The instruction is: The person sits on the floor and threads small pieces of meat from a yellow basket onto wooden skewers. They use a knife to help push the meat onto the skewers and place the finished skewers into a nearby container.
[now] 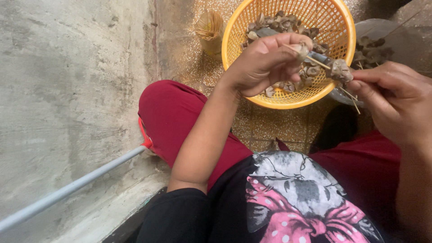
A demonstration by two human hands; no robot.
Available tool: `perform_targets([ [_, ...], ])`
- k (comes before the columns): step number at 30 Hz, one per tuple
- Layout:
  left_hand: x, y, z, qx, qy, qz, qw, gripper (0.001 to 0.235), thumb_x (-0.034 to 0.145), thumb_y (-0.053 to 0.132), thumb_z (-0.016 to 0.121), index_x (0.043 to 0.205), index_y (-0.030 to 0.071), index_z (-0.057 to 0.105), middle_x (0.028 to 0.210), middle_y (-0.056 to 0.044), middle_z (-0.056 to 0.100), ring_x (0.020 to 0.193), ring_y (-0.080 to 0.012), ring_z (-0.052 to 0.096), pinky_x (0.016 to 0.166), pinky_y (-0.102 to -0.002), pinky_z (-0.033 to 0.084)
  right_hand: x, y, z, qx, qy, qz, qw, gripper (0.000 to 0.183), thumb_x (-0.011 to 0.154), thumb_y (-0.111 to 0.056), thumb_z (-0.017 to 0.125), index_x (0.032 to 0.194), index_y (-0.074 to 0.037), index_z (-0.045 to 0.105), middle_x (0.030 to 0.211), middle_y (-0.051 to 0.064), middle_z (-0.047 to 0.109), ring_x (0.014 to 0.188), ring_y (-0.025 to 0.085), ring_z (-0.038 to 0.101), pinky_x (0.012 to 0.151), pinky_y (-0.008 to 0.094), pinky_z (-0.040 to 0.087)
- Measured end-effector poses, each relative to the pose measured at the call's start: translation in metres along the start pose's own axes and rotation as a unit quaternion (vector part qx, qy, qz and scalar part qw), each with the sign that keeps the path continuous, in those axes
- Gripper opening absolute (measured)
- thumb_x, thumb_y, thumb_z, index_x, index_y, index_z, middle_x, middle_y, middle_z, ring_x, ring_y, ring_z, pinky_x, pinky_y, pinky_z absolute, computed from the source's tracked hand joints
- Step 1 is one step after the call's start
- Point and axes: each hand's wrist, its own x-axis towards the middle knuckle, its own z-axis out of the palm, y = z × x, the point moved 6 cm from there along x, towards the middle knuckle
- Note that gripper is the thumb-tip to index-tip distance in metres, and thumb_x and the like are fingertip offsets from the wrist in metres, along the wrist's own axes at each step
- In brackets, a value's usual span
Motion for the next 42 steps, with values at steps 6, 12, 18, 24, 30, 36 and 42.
perform_targets([
  [6,0.005,0.000,-0.021,0.015,0.074,0.042,0.996,0.040,0.109,0.015,0.068,0.138,-0.010,0.058,0.114,-0.011,0.070,0.096,-0.0134,0.070,0.097,-0.037,0.065,-0.002,0.016,-0.001,-0.002,0.018,0.018,1.000,0.007,0.107,0.000,0.078,0.114,0.003,0.076,0.087,0.012,0.065,0.072,0.016,0.060,0.064,0.028,0.046],
  [12,0.000,0.007,-0.022,0.089,0.129,0.092,0.983,0.041,0.105,0.013,0.069,0.138,-0.009,0.058,0.119,-0.014,0.072,0.099,-0.0156,0.073,0.094,-0.035,0.066,-0.014,0.036,0.003,-0.077,0.024,-0.006,0.997,0.006,0.112,0.000,0.082,0.113,0.002,0.077,0.090,0.012,0.066,0.077,0.019,0.061,0.070,0.029,0.047],
  [18,-0.003,0.010,-0.019,0.131,0.146,0.106,0.975,0.030,0.105,0.007,0.068,0.130,-0.008,0.063,0.112,-0.012,0.074,0.096,-0.0148,0.073,0.091,-0.032,0.065,-0.024,0.051,0.007,-0.067,0.050,0.008,0.997,0.010,0.105,-0.003,0.073,0.114,0.000,0.075,0.096,0.012,0.062,0.078,0.019,0.059,0.072,0.027,0.047],
  [24,-0.004,0.003,-0.018,0.252,0.240,0.265,0.899,0.012,0.106,0.002,0.069,0.116,-0.005,0.069,0.105,-0.009,0.076,0.094,-0.0116,0.074,0.086,-0.027,0.065,-0.014,0.020,0.007,-0.114,0.033,0.017,0.993,0.009,0.107,-0.004,0.077,0.115,0.001,0.077,0.091,0.015,0.066,0.076,0.022,0.064,0.071,0.030,0.052],
  [30,-0.001,-0.014,-0.027,0.251,0.315,0.351,0.845,0.009,0.104,-0.001,0.073,0.112,-0.005,0.071,0.104,-0.010,0.076,0.094,-0.0130,0.074,0.090,-0.027,0.062,-0.004,-0.017,0.016,-0.109,0.033,-0.009,0.994,0.007,0.108,-0.001,0.076,0.113,0.004,0.075,0.097,0.018,0.072,0.083,0.025,0.071,0.079,0.035,0.056],
  [36,0.021,-0.045,-0.040,0.167,0.285,0.225,0.917,0.018,0.097,0.002,0.073,0.113,-0.005,0.070,0.101,-0.012,0.077,0.089,-0.0167,0.076,0.082,-0.032,0.066,0.003,-0.020,0.021,-0.068,0.034,-0.013,0.997,0.008,0.107,-0.004,0.075,0.110,0.004,0.073,0.101,0.018,0.072,0.088,0.028,0.072,0.080,0.036,0.056],
  [42,0.032,-0.049,-0.035,0.236,0.198,0.097,0.946,0.023,0.095,0.008,0.076,0.113,-0.005,0.070,0.099,-0.010,0.077,0.085,-0.0117,0.072,0.077,-0.028,0.063,0.007,-0.011,0.020,-0.035,0.013,0.057,0.998,0.011,0.107,-0.005,0.073,0.115,0.003,0.074,0.094,0.017,0.073,0.081,0.023,0.071,0.072,0.034,0.055],
])
